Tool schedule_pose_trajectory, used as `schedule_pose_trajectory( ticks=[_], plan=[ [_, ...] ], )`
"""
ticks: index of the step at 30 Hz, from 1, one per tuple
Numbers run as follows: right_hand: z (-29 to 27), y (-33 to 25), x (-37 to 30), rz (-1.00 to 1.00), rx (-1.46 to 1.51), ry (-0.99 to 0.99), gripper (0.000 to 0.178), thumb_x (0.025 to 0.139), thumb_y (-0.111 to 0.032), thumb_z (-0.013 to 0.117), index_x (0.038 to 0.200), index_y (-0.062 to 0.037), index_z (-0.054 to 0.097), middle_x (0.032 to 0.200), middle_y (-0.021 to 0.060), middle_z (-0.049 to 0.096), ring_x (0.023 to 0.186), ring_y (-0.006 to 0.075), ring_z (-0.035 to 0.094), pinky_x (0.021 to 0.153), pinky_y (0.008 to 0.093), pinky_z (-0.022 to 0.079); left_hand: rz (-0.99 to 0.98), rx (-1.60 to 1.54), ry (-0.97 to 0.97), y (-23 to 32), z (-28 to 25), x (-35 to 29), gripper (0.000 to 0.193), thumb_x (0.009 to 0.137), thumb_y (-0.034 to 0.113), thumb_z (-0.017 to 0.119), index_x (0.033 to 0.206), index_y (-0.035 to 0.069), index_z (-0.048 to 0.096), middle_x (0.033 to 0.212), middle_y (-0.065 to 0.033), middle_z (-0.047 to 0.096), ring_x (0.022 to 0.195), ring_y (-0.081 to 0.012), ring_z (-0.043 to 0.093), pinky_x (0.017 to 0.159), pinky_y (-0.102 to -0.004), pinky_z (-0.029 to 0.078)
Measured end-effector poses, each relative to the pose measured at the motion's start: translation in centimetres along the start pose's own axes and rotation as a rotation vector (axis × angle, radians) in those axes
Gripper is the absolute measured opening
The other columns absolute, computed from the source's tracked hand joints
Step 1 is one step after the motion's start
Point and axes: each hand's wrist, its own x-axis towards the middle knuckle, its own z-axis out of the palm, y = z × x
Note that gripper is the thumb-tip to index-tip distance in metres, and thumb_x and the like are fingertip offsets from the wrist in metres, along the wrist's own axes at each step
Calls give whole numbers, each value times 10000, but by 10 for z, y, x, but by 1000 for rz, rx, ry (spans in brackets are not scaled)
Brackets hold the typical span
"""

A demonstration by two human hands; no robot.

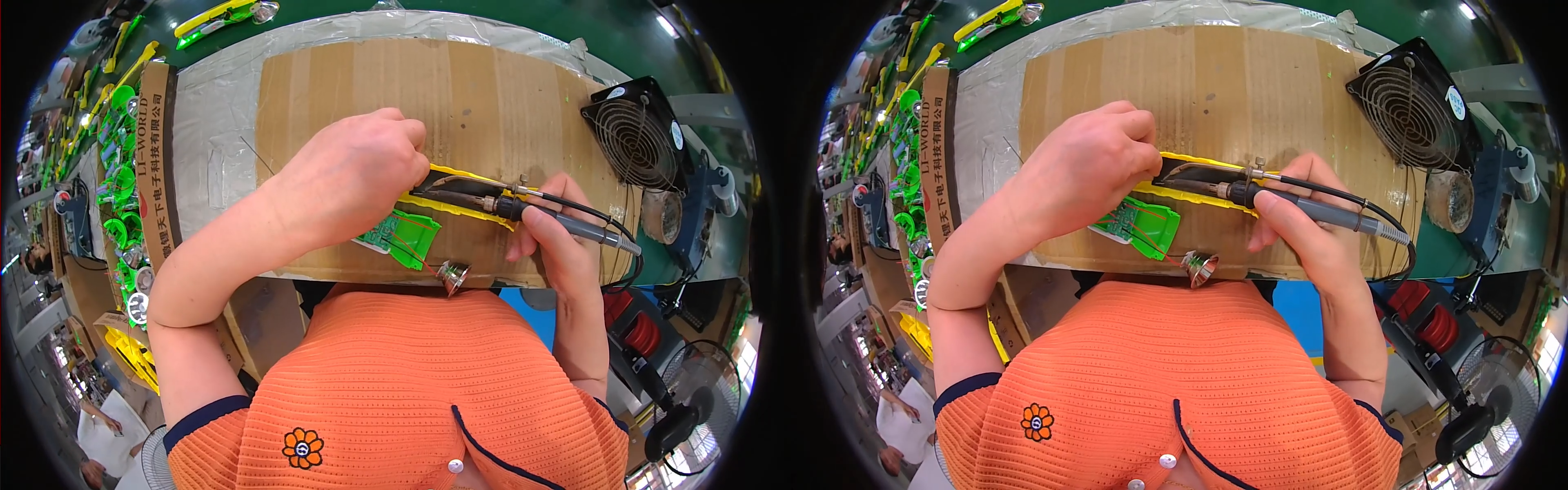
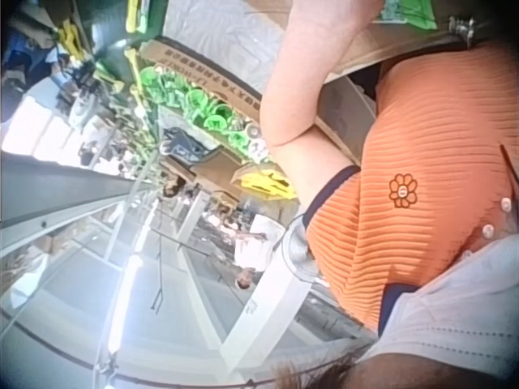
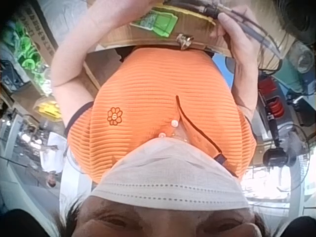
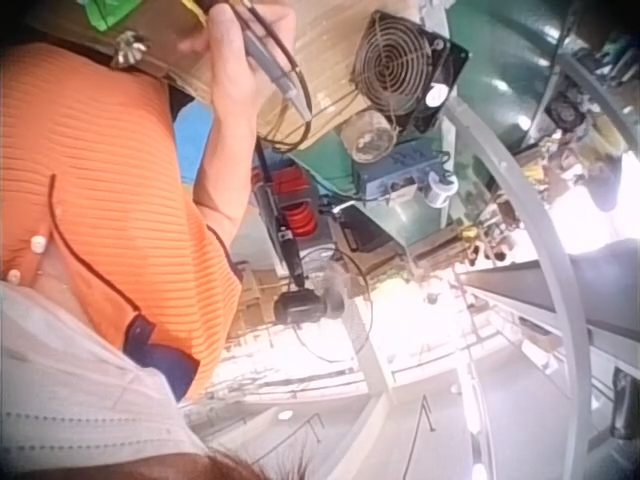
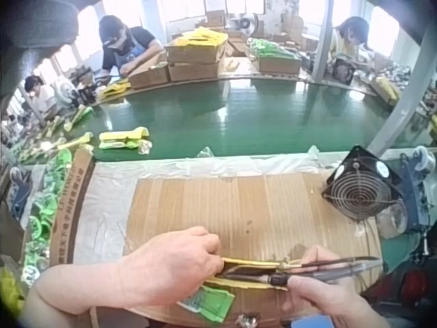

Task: Soldering wires to circuit boards and assembling components for solar-powered flashlights at a factory workstation.

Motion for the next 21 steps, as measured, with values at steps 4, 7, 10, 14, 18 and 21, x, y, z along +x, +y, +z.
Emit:
schedule_pose_trajectory(
  ticks=[4,7,10,14,18,21],
  plan=[
    [-4,2,-3,-54,29,21,167,899,-51,620,958,-23,466,686,83,559,531,144,533,504,322,527,7,11,-14,-1,0,1,60,816,83,660,771,50,683,841,-69,582,881,-260,589,743,-374,515],
    [-5,1,-4,-56,127,9,144,894,6,640,905,-15,498,700,92,616,577,158,618,538,293,514,11,9,-22,-2,0,1,58,814,85,664,769,53,681,842,-66,582,876,-258,588,736,-375,513],
    [-3,2,-4,-38,-64,-33,158,887,20,650,906,-16,497,721,90,633,594,144,626,547,277,507,23,12,-18,-2,-1,2,56,811,85,667,767,53,680,841,-64,580,870,-257,585,734,-373,512],
    [4,1,-1,-8,-84,-26,161,885,4,676,914,-8,518,743,83,648,608,119,626,562,254,506,20,5,-17,-2,-2,1,53,809,84,669,767,53,679,840,-65,577,866,-258,584,731,-373,511],
    [6,0,-1,5,-94,-22,157,885,-4,681,913,-7,527,738,76,647,610,114,624,567,250,506,22,3,-19,-2,-2,1,45,803,80,674,768,52,678,836,-67,571,866,-259,584,730,-375,511],
    [6,-1,0,11,-107,-10,158,885,-12,684,912,-7,529,738,74,647,611,117,627,565,254,508,25,6,-20,-1,-2,1,40,800,79,675,771,52,679,834,-68,569,866,-259,585,730,-375,511]
  ],
)
